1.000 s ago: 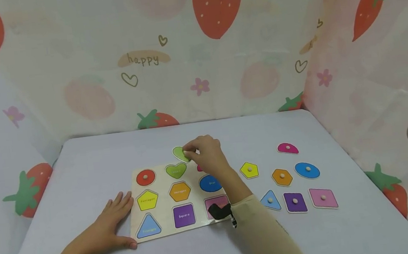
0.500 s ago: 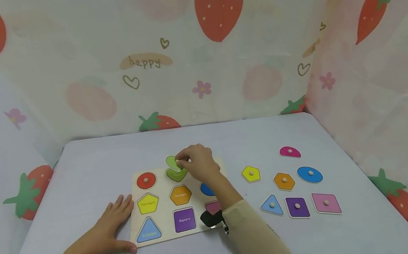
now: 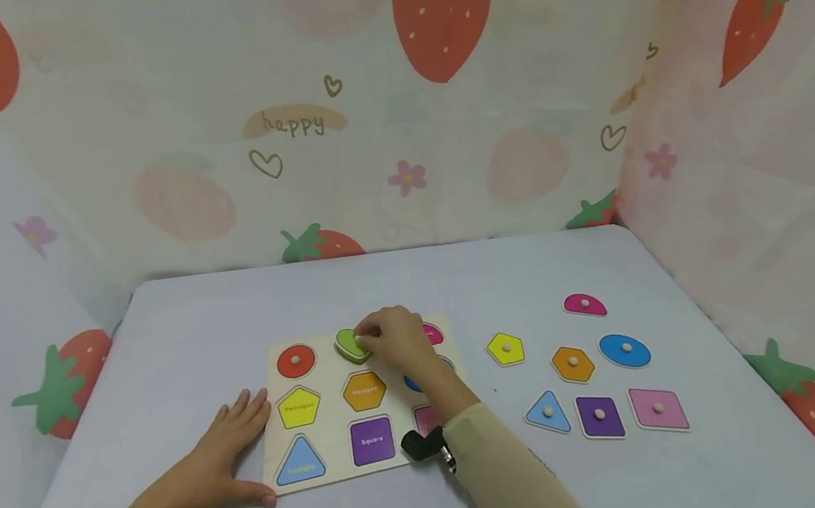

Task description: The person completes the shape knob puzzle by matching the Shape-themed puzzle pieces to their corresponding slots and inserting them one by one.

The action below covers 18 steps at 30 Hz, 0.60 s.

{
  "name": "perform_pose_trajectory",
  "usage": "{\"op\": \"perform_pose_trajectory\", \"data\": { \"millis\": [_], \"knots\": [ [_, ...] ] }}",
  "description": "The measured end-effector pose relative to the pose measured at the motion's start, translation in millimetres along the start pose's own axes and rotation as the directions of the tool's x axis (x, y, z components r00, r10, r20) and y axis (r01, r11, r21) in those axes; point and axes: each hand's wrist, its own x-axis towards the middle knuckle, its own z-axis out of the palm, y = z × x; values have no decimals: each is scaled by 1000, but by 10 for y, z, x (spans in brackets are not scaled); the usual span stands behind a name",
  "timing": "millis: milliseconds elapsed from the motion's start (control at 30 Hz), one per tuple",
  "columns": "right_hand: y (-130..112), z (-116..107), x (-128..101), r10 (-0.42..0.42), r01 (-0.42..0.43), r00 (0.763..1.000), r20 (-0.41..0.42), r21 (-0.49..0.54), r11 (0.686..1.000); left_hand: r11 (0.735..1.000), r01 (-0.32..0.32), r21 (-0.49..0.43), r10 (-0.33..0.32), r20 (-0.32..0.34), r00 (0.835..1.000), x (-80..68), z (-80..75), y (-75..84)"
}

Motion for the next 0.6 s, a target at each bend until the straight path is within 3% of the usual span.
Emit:
{"op": "perform_pose_trajectory", "data": {
  "millis": [600],
  "knots": [
    [4, 85, -19, 38, -38, 999, 0, -61, 997, 1000, 28, -7, -28, 14, 1000, 37, -4, 40]
  ]
}}
